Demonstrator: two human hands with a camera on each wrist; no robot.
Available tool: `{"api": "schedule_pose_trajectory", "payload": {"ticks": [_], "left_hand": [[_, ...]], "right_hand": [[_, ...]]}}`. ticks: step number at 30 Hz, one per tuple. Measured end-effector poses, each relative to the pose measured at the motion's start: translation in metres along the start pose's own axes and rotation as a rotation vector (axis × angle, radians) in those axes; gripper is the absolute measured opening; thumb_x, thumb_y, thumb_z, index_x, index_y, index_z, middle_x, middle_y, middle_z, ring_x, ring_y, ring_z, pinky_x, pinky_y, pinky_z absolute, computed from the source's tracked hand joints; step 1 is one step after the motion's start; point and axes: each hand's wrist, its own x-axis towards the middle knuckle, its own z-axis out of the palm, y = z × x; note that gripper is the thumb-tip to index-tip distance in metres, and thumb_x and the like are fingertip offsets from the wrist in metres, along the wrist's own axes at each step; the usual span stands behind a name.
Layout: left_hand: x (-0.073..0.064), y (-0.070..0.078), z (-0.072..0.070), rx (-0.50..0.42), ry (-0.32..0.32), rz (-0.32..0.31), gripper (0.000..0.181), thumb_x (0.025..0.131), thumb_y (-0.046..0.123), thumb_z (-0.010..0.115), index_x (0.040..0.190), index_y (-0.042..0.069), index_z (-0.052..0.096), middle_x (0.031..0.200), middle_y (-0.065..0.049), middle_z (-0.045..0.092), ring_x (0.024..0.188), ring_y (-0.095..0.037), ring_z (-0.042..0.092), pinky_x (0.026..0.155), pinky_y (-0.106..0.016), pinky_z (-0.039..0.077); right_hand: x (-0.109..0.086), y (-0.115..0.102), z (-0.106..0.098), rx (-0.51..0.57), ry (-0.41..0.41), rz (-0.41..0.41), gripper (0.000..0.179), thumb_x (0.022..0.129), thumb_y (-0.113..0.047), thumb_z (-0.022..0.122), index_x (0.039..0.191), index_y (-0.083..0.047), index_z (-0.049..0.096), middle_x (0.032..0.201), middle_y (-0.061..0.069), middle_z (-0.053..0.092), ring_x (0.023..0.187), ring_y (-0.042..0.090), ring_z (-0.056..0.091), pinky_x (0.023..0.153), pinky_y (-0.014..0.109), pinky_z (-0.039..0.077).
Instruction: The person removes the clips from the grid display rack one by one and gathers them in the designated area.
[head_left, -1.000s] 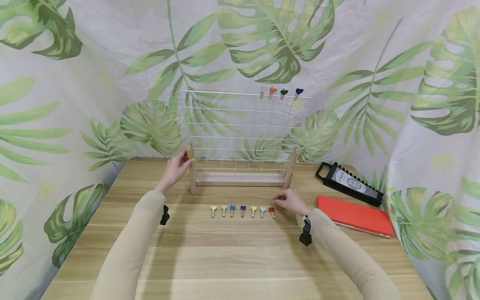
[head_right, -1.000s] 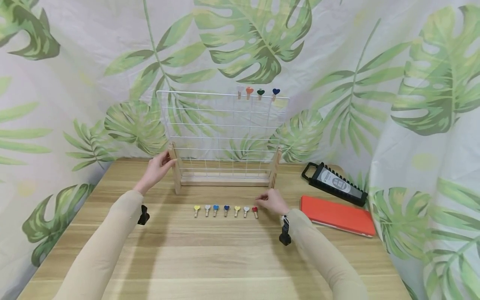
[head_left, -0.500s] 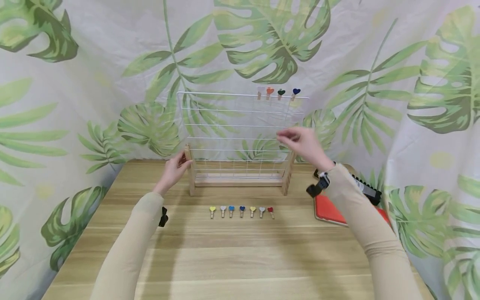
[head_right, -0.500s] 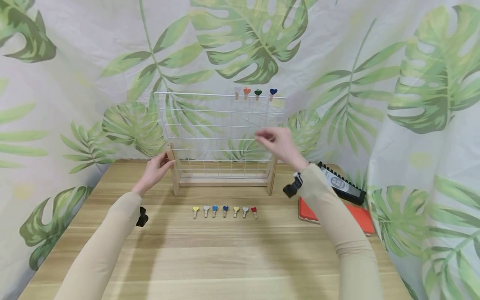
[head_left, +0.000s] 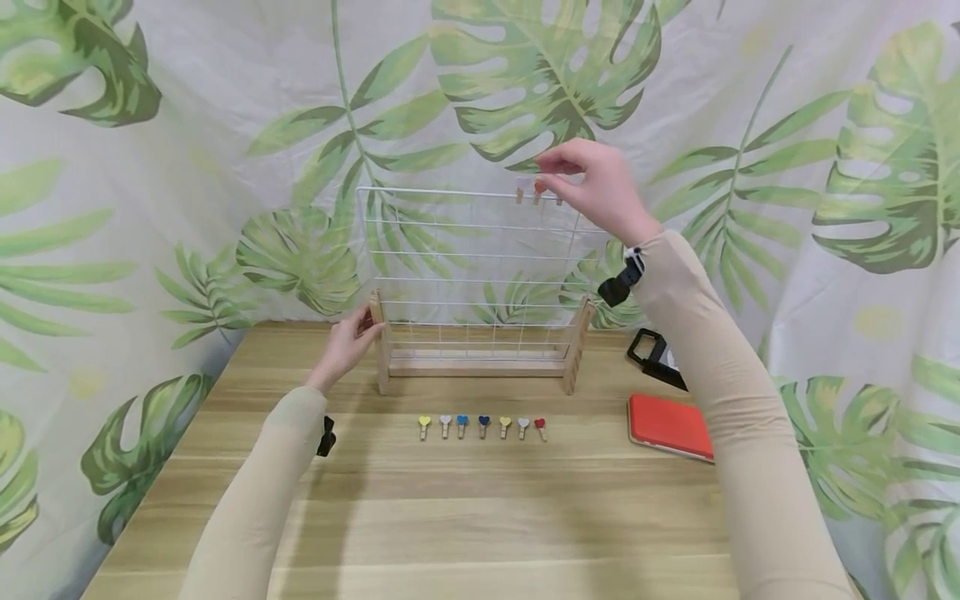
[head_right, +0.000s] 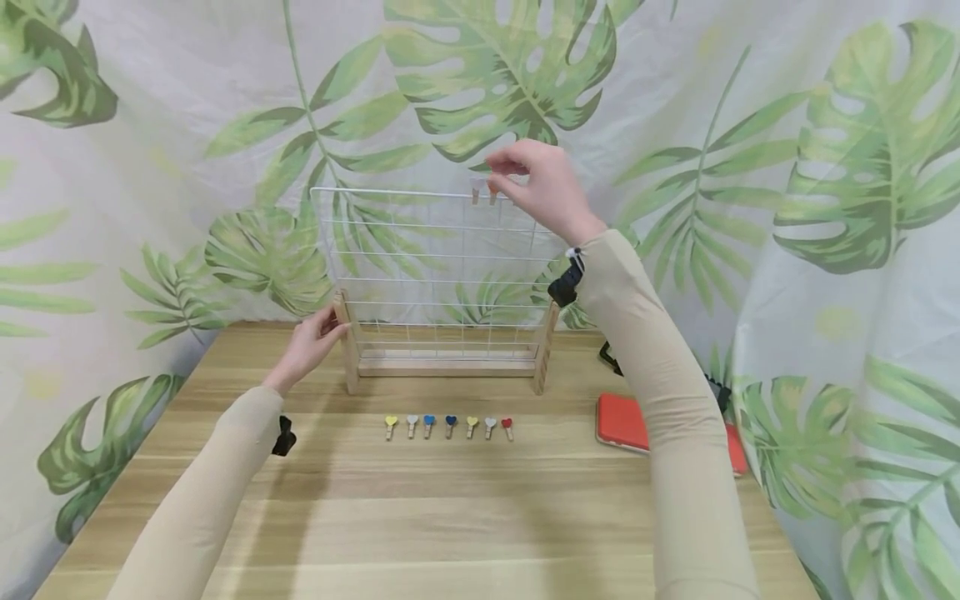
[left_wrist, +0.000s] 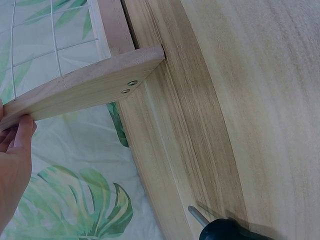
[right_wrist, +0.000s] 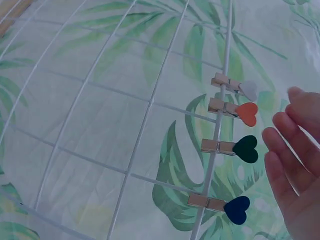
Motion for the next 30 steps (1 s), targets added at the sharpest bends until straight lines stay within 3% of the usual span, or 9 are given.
{"api": "schedule_pose_trajectory", "payload": {"ticks": [6, 15, 30], "left_hand": [[-0.002, 0.001, 0.000, -0.007, 0.006, -0.007, 0.048, 0.104, 0.021, 0.053, 0.142, -0.006, 0.043, 0.137, -0.033, 0.054, 0.130, -0.045, 0.052, 0.108, -0.052, 0.049], [-0.001, 0.002, 0.002, -0.012, 0.019, 0.011, 0.043, 0.103, 0.016, 0.054, 0.139, -0.005, 0.047, 0.135, -0.031, 0.056, 0.129, -0.044, 0.054, 0.106, -0.050, 0.051], [0.002, -0.001, 0.003, -0.001, 0.014, -0.019, 0.051, 0.103, 0.021, 0.053, 0.145, -0.006, 0.042, 0.140, -0.032, 0.052, 0.132, -0.044, 0.052, 0.110, -0.050, 0.048]], "right_hand": [[0.020, 0.003, 0.009, -0.060, -0.086, -0.037, 0.024, 0.092, -0.019, 0.072, 0.113, -0.006, 0.074, 0.113, 0.012, 0.074, 0.106, 0.023, 0.069, 0.100, 0.034, 0.055], [0.026, 0.002, 0.014, -0.065, -0.148, 0.015, 0.020, 0.094, -0.017, 0.069, 0.109, -0.005, 0.075, 0.108, 0.013, 0.075, 0.100, 0.023, 0.070, 0.097, 0.036, 0.055], [0.028, -0.002, 0.018, -0.132, -0.103, 0.003, 0.016, 0.094, -0.016, 0.069, 0.099, -0.003, 0.078, 0.096, 0.015, 0.077, 0.089, 0.025, 0.071, 0.089, 0.038, 0.057]]}}
